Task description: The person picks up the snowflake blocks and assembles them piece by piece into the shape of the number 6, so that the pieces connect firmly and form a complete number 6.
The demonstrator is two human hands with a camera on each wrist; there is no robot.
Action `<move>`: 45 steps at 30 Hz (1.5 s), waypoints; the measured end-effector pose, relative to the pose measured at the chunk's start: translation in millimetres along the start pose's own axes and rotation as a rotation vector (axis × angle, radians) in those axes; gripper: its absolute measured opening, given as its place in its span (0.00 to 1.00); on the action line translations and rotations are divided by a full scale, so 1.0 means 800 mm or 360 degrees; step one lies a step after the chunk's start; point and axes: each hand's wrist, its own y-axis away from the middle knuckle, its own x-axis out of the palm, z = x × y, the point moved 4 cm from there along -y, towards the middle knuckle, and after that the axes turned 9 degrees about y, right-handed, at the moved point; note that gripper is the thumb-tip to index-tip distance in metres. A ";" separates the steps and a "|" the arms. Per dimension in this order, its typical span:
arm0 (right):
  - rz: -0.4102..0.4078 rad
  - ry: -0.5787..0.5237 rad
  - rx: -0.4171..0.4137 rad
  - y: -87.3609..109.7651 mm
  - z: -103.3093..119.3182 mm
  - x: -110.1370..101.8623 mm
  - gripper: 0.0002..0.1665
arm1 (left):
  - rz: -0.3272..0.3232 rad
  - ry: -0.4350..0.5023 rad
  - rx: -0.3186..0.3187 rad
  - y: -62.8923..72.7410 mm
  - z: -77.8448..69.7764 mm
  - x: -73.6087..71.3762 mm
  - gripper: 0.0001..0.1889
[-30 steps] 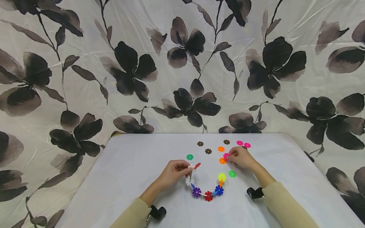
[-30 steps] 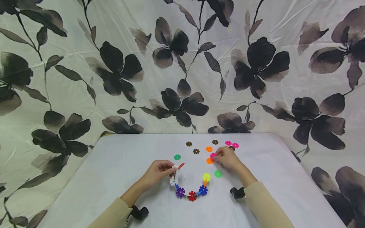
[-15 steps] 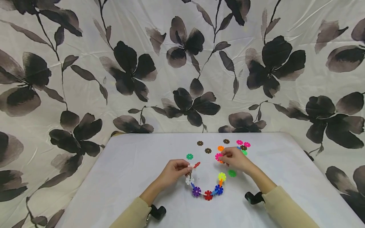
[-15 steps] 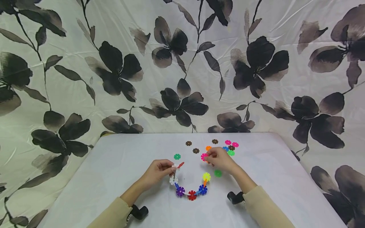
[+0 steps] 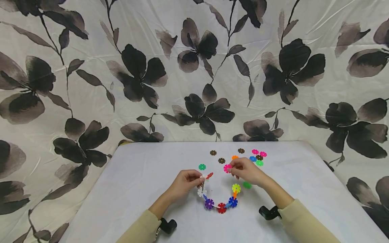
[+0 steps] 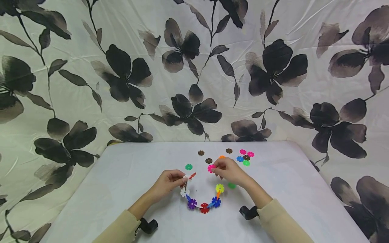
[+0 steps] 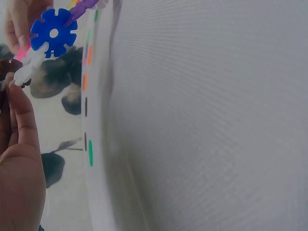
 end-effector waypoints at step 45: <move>0.0100 -0.0100 -0.0216 -0.004 0.049 0.022 0.07 | 0.0000 0.0010 0.0022 -0.001 -0.002 0.004 0.09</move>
